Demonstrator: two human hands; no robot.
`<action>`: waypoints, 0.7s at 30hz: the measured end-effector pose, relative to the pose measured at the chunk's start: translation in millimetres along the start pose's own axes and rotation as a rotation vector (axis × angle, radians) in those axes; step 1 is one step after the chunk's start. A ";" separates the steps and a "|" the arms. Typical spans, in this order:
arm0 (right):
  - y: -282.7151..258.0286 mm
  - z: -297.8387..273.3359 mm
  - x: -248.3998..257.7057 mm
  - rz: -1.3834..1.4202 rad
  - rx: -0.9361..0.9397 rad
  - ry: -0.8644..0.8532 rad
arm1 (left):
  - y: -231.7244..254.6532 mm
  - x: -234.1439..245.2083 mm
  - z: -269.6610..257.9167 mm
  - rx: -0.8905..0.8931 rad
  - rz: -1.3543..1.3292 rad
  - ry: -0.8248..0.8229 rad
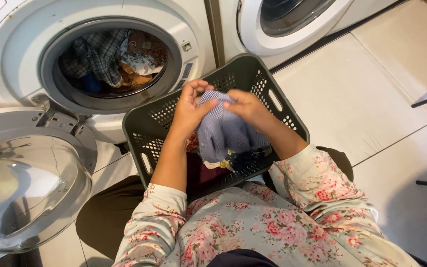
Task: Loading various items of clothing from a laundry basket into a front-loading washing machine.
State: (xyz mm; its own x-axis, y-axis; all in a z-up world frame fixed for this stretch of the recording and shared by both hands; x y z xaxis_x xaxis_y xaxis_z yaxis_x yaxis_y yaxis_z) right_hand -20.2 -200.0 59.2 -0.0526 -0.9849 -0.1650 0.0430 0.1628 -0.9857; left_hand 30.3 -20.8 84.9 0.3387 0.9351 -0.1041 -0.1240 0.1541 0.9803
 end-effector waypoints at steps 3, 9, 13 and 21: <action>-0.9 8.6 24.7 0.198 0.003 0.166 | -11.9 -3.6 -16.8 0.068 0.022 -0.072; -43.3 9.8 69.2 0.365 0.087 0.344 | -34.4 10.5 -20.1 -0.024 0.245 -0.074; -53.9 5.6 81.4 0.372 0.086 0.401 | -18.2 13.9 0.6 0.029 0.207 0.001; -53.1 9.7 80.4 0.453 0.078 0.491 | -3.0 -7.7 27.0 0.040 -0.041 0.048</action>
State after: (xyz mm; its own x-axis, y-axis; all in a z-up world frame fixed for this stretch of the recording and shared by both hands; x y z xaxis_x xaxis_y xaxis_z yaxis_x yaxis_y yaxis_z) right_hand -17.1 -288.4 98.6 -0.4592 -0.6759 -0.5764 0.2390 0.5309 -0.8130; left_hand 53.2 -37.1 87.4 0.2973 0.9427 -0.1518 -0.0734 0.1810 0.9807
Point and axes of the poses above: each hand's wrist, its own z-axis towards the middle knuckle, its own x-axis out of the back of the hand, y = z × x, the point moved 3 cm from there along z, towards the middle knuckle, and after that the axes turned 7 degrees about y, right-handed, at the moved point
